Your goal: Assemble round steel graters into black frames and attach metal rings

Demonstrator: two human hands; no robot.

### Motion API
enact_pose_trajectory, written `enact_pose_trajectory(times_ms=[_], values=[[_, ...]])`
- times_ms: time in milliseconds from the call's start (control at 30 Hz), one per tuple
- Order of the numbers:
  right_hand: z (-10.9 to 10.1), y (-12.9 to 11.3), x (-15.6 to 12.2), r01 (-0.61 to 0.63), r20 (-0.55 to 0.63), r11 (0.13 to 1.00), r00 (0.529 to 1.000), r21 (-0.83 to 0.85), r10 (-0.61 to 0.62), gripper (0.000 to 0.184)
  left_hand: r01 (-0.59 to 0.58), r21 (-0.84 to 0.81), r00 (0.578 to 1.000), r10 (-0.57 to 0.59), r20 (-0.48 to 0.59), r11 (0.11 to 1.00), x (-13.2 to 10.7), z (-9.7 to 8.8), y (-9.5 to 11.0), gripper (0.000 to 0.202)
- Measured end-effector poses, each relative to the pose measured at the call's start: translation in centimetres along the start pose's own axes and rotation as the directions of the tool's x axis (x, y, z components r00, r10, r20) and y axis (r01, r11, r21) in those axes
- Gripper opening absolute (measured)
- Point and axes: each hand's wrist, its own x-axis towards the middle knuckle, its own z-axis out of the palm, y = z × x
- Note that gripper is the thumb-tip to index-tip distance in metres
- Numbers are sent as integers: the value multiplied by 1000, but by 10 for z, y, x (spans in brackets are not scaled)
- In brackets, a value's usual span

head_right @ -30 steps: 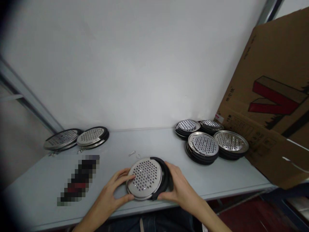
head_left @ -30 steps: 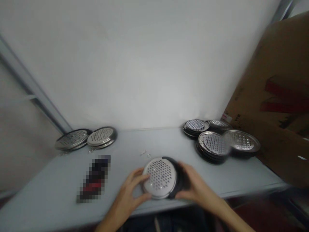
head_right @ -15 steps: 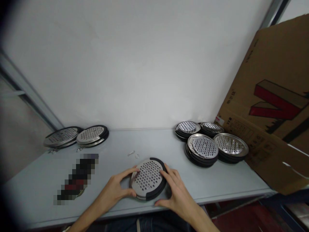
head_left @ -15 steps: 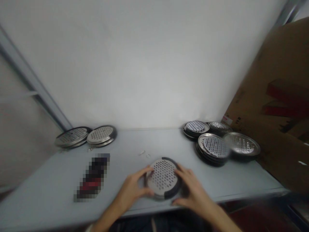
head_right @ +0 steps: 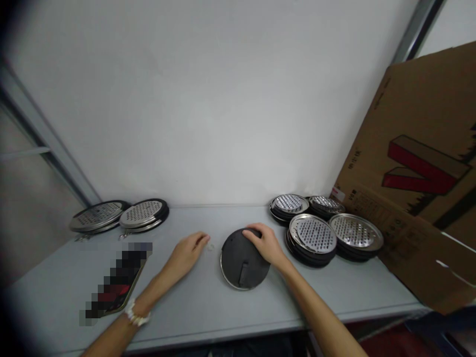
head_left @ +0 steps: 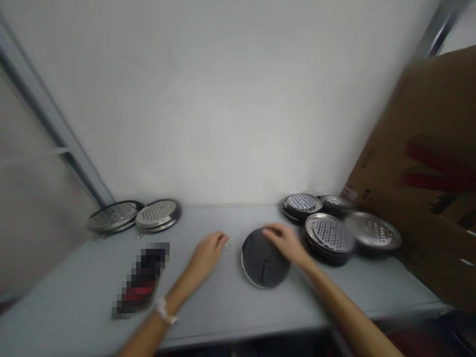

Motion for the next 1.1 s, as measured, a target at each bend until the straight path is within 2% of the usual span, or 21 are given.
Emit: enact_pose_trajectory(times_ms=[100, 233, 300, 467, 567, 667, 833, 933, 1100], values=[[14, 14, 22, 49, 152, 999, 987, -17, -46, 37, 43, 112, 999, -40, -34, 993, 17, -4, -22, 19], [35, 22, 38, 146, 273, 988, 954, -57, -125, 33, 60, 179, 998, -65, 24, 982, 22, -2, -35, 9], [41, 24, 40, 184, 266, 977, 952, -104, -151, 29, 68, 181, 996, -78, 49, 981, 20, -3, -38, 10], [41, 23, 32, 234, 151, 943, 968, -235, -203, 17, 93, 107, 992, -101, 77, 990, 18, -14, -43, 9], [44, 15, 28, 291, 153, 920, 954, -261, -258, 21, 79, 12, 995, -80, 61, 997, 24, -17, -33, 6], [53, 8, 29, 357, 193, 900, 929, -250, -315, 31, 10, -118, 999, -5, 39, 993, 33, -13, -8, 7], [60, 7, 30, 388, 209, 902, 913, -190, -349, 25, -65, -286, 997, 51, -57, 956, 41, 1, 30, 6], [56, 12, 27, 354, 161, 928, 929, -119, -334, 27, -68, -379, 997, 50, -56, 923, 41, 6, 34, 8], [52, 9, 22, 219, 57, 972, 973, 82, -224, 25, -28, -522, 998, 56, 37, 852, 41, 6, 25, 19]])
